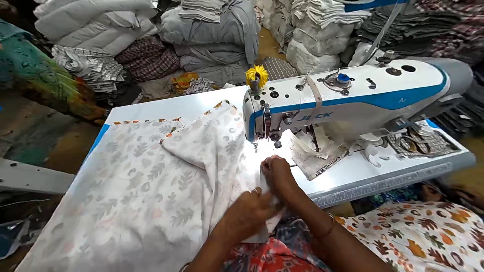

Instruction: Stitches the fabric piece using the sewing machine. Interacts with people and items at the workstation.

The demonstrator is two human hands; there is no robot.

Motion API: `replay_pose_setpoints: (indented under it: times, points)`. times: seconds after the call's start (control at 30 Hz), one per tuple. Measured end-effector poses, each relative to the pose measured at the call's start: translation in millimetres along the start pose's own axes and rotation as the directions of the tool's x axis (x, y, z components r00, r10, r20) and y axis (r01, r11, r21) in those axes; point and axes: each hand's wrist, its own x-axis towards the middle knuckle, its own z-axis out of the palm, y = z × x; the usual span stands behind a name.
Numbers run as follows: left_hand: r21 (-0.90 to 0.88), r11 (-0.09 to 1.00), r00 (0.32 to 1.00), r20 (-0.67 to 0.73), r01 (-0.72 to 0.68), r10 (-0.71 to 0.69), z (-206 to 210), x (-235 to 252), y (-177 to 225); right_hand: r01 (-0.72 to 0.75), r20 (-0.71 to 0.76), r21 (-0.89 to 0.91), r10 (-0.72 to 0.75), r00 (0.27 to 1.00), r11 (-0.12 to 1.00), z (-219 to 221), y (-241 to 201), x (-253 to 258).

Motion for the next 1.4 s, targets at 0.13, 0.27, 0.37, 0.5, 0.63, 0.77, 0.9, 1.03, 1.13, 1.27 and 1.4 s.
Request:
replay_pose_setpoints:
  times: [0.13,0.27,0.37,0.5,0.63,0.77,0.9,1.03,1.13,1.27,1.4]
  points:
    - [-0.312,0.895,0.931,-0.074,0.318,-0.357,-2,7,17,0.006,-0.068,-0.005,-0.007,0.998,1.0,13,1,-4]
    - [-0.185,0.688,0.683,-0.1,0.702,-0.723,7,20,-8,0.245,-0.404,-0.077,-0.255,0.878,0.967,47,26,-8]
    - [0.117,0.753,0.762,-0.108,0.647,-0.638,23,14,-7,0.316,-0.439,-0.15,-0.349,0.828,0.937,55,30,-17]
    - [0.14,0.683,0.682,0.065,0.716,-0.728,13,24,18,0.358,-0.541,-0.191,-0.402,0.739,0.914,62,34,-22]
    - [0.093,0.828,0.833,-0.029,0.552,-0.552,25,13,-11,0.345,-0.561,-0.209,-0.402,0.724,0.915,64,34,-19]
    - [0.096,0.801,0.805,0.001,0.591,-0.594,25,15,11,0.345,-0.53,-0.174,-0.383,0.757,0.923,59,33,-22]
    - [0.077,0.842,0.845,-0.016,0.534,-0.535,25,10,-10,0.362,-0.544,-0.184,-0.402,0.737,0.914,62,35,-21]
    - [-0.031,0.886,0.886,0.009,0.464,-0.463,21,9,-33,0.309,-0.421,-0.127,-0.333,0.844,0.943,50,29,-18]
    - [-0.161,0.898,0.911,0.014,0.409,-0.412,16,10,-67,0.238,-0.25,-0.058,-0.245,0.937,0.97,32,23,-9]
    - [-0.209,0.902,0.924,0.019,0.378,-0.382,10,22,-95,0.271,-0.212,-0.051,-0.275,0.938,0.961,21,25,3]
    - [-0.17,0.895,0.91,0.02,0.411,-0.414,13,24,-97,0.334,-0.294,-0.122,-0.355,0.887,0.935,27,35,9]
